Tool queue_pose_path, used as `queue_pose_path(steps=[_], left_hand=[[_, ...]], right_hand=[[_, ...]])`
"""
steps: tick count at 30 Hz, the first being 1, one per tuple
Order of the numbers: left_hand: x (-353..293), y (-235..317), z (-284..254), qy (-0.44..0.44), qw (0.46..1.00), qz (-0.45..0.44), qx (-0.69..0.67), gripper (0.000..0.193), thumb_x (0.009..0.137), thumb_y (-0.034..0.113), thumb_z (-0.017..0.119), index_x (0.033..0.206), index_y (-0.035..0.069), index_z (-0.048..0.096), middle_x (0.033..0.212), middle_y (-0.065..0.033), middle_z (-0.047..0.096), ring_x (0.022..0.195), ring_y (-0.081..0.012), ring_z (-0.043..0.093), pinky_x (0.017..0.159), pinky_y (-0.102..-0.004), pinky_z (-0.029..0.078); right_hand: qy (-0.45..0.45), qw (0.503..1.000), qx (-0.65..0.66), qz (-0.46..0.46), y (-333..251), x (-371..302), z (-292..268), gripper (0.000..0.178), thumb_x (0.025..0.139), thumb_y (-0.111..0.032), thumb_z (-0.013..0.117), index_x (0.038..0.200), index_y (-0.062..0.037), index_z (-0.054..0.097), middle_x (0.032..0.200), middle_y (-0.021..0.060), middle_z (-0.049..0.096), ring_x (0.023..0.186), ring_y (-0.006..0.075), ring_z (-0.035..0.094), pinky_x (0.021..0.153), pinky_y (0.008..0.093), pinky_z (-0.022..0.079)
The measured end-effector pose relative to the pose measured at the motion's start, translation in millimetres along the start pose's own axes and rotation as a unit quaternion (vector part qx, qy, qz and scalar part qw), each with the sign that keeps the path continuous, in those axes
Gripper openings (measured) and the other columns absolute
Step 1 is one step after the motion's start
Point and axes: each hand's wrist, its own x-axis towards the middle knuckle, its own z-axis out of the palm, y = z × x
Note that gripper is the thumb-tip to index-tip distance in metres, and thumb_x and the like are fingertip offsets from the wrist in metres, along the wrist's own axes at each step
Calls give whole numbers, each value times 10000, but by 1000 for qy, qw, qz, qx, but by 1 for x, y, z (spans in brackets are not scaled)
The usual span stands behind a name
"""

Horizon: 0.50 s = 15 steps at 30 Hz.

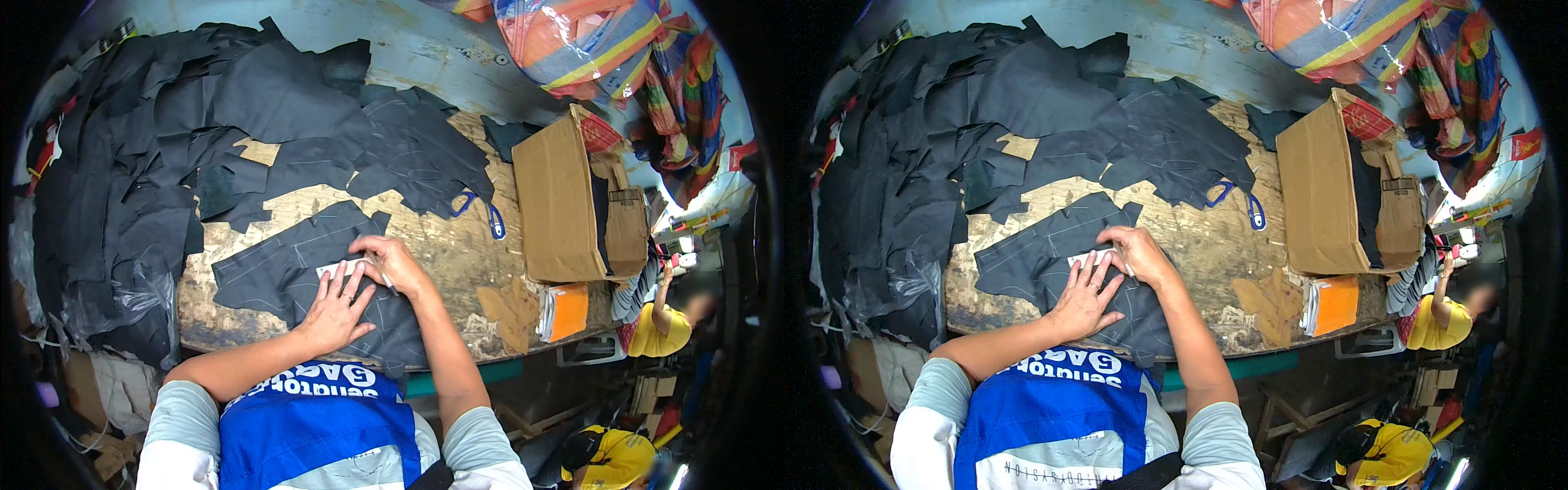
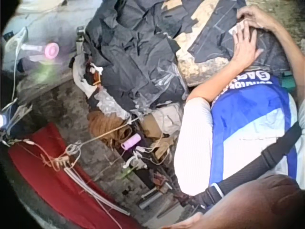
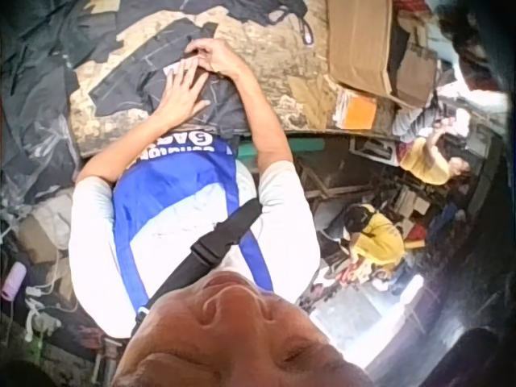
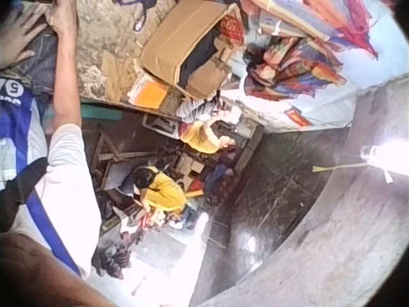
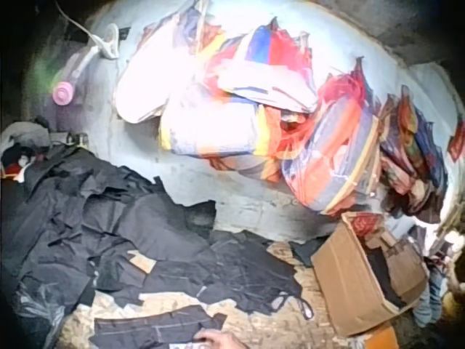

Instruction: The person uses a ruler and a white marking pen to draw lines on black fabric pieces laid on a worktable. They repeatedly position the ruler, draw straight lines, reposition the fabric, and continue marking multiple pieces. Scissors and cardboard templates are visible nearby but not used in the clip.

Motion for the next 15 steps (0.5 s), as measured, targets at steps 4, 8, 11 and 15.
queue_pose_path(steps=[4,8,11,15], left_hand=[[0,-1,5,-43,998,-20,32,703,855,526,534,1392,96,390,1481,-266,195,1373,-468,139,1068,-623,149],[-1,1,7,-59,998,-26,13,724,861,554,507,1400,89,379,1487,-250,202,1383,-455,126,1072,-633,102],[2,6,8,-55,997,-48,5,764,837,576,528,1403,85,376,1490,-247,195,1392,-451,99,1046,-677,79],[6,12,8,-69,996,-53,-3,796,846,611,483,1410,63,358,1490,-257,182,1401,-437,69,1017,-714,43]], right_hand=[[211,977,-15,6,17,-16,-3,408,605,-128,842,944,-30,637,1005,112,649,946,234,622,845,329,484],[271,960,-68,-3,31,-29,0,412,579,-147,863,900,-23,636,957,109,644,938,234,618,843,327,482],[294,953,-68,36,34,-25,4,423,567,-158,871,892,-22,637,953,106,645,928,232,619,831,324,482],[291,953,-76,46,34,-19,2,423,570,-141,866,911,-32,641,956,102,650,922,248,620,842,336,481]])
